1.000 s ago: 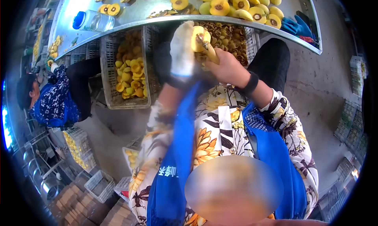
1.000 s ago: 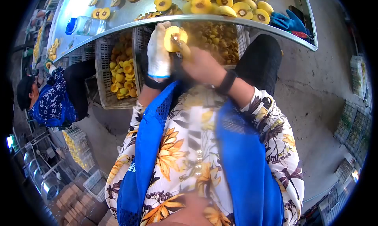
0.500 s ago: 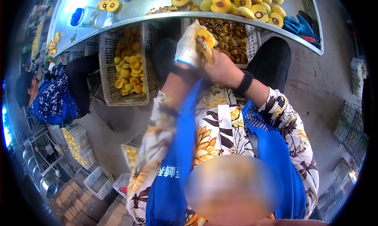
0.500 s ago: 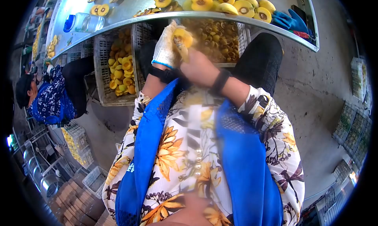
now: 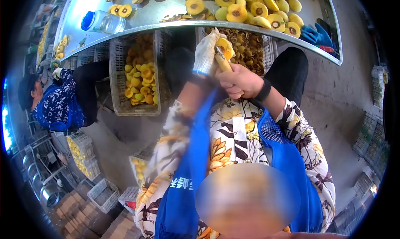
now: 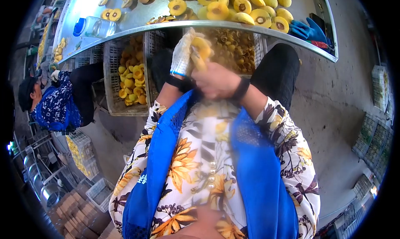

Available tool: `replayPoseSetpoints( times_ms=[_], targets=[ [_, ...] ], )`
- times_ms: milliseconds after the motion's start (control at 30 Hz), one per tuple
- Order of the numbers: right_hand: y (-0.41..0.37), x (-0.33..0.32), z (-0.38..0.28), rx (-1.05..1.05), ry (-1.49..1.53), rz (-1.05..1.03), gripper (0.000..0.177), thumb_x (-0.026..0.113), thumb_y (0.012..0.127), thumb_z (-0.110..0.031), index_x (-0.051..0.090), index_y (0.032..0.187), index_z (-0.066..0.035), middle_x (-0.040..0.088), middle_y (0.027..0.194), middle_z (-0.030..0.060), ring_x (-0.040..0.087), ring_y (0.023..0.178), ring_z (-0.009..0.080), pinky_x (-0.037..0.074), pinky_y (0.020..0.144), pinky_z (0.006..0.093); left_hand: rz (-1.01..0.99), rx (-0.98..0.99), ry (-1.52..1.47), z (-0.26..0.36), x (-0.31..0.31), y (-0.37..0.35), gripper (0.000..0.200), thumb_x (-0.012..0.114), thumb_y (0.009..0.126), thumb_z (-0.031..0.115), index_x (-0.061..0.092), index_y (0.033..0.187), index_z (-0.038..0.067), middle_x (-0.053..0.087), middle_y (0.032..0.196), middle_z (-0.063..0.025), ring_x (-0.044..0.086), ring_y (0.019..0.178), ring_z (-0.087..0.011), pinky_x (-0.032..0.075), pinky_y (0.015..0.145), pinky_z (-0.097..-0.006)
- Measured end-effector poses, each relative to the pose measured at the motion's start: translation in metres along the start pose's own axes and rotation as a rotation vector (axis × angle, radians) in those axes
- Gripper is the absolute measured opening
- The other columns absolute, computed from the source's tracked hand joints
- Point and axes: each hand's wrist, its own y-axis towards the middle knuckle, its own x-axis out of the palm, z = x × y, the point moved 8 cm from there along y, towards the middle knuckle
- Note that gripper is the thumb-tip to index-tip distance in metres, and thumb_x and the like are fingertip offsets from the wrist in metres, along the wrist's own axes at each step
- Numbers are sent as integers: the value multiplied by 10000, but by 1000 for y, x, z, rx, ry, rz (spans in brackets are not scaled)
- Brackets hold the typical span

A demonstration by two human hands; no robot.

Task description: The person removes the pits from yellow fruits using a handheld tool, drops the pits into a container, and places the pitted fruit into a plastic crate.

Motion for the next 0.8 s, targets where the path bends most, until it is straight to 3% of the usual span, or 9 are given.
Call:
replayPoseSetpoints(
  times_ms=[167,300,400,433,533,567,667,700,800],
  targets=[
    [2,10,-5,-42,199,-217,91,488,899,-64,465,986,-83,394,567,-47,288,344,40,227,293,201,89,207,378,29,3,-5,370,498,940,356,625,966,10,629,781,-57,562,587,-97,488,534,-235],
    [10,14,-6,-93,120,-216,99,470,909,-59,465,1005,-77,378,563,-42,285,337,42,223,285,204,220,124,160,41,-8,-20,378,472,938,404,593,902,48,598,751,-58,556,594,-139,493,517,-264],
    [-5,0,-21,-251,285,-342,109,473,901,-55,459,1008,-73,374,549,-39,307,348,43,237,294,199,247,143,-341,66,-114,4,479,392,902,540,539,801,96,574,728,-102,564,645,-242,434,477,-291],
    [-3,-11,-23,-222,362,-293,95,508,891,-92,475,977,-68,431,562,-21,383,368,66,303,320,202,135,315,-248,94,-147,-3,457,447,910,486,520,940,36,587,777,-129,594,680,-261,525,584,-332],
    [21,-95,-8,-65,-860,421,150,542,876,-143,515,971,-31,548,623,43,495,417,123,411,390,248,1040,488,1361,185,-168,-53,528,667,767,442,616,1096,33,597,1113,-185,575,1014,-317,479,839,-411],
    [1,-71,-29,-316,-1275,576,237,582,848,-189,549,974,9,615,692,120,564,469,176,473,470,299,1027,529,1471,193,-152,-48,555,675,742,464,613,1113,55,575,1158,-187,561,1043,-322,467,861,-406],
    [-3,-62,-28,-664,-1439,711,289,598,828,-185,551,1005,38,626,701,157,586,497,197,489,511,326,831,723,1742,200,-69,-14,611,650,717,539,598,1159,120,557,1195,-177,544,1074,-333,449,883,-429],
    [13,-73,-23,-434,-1257,564,250,610,824,-178,555,961,24,610,666,119,555,459,166,460,453,300,707,637,1813,189,-47,8,639,631,721,560,566,1201,144,536,1224,-176,533,1095,-336,445,890,-440],
    [1,-70,-29,-387,-850,507,214,618,821,-173,552,923,3,581,626,70,511,419,129,411,396,264,402,442,2037,143,-8,92,700,609,725,550,475,1298,171,480,1300,-187,479,1176,-363,394,968,-455]
  ],
)
